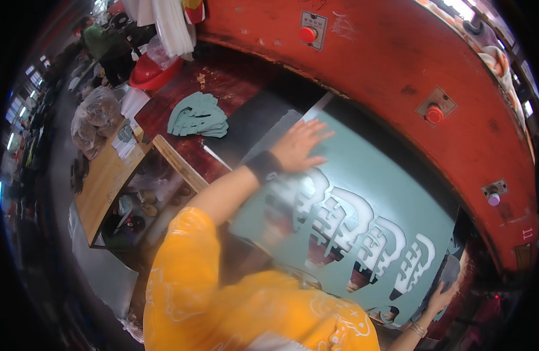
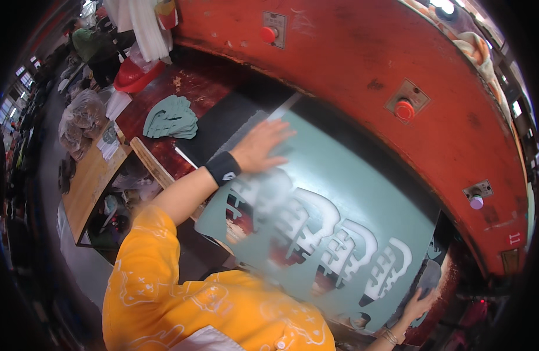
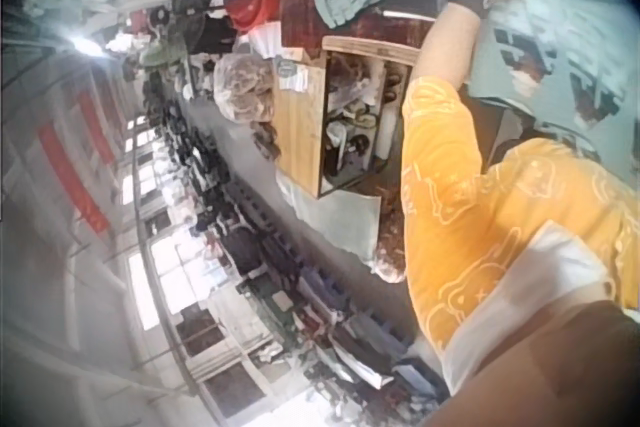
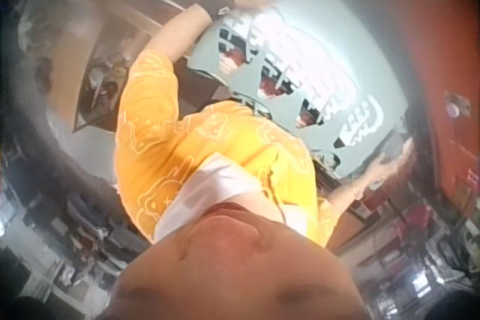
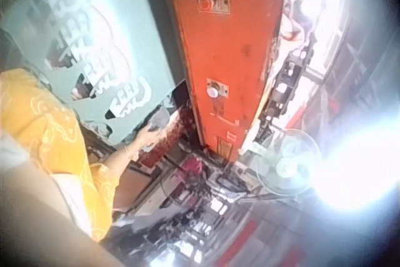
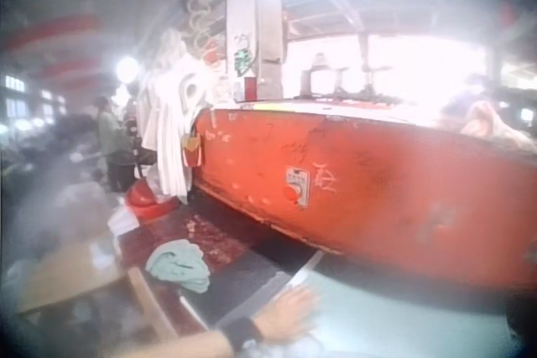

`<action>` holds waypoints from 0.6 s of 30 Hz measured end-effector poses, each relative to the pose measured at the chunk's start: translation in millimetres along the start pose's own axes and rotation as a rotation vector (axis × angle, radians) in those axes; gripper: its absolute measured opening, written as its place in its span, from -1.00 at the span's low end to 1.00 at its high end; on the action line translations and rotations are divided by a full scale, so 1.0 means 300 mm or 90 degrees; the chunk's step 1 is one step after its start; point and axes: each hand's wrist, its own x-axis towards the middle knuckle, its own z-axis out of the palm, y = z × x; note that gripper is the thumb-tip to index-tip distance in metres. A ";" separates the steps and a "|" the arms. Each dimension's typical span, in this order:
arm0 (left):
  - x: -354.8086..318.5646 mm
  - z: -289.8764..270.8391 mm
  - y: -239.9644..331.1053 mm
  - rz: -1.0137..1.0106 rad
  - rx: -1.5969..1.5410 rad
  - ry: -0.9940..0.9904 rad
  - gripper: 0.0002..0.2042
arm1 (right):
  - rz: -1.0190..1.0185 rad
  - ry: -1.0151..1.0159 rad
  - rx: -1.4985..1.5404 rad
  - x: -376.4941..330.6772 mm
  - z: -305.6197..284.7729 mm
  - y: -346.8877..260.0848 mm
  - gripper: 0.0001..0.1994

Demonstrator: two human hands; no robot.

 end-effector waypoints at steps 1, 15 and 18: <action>0.016 0.030 0.027 -0.016 0.009 -0.088 -0.38 | 0.089 -0.074 -0.037 -0.004 0.015 0.045 -0.50; -0.071 0.040 0.122 -0.155 0.114 -0.160 -0.43 | 0.062 -0.187 0.320 0.088 -0.060 -0.016 -0.34; -0.083 0.049 0.120 -0.145 0.102 -0.135 -0.43 | 0.125 -0.214 0.484 0.081 -0.134 -0.138 -0.37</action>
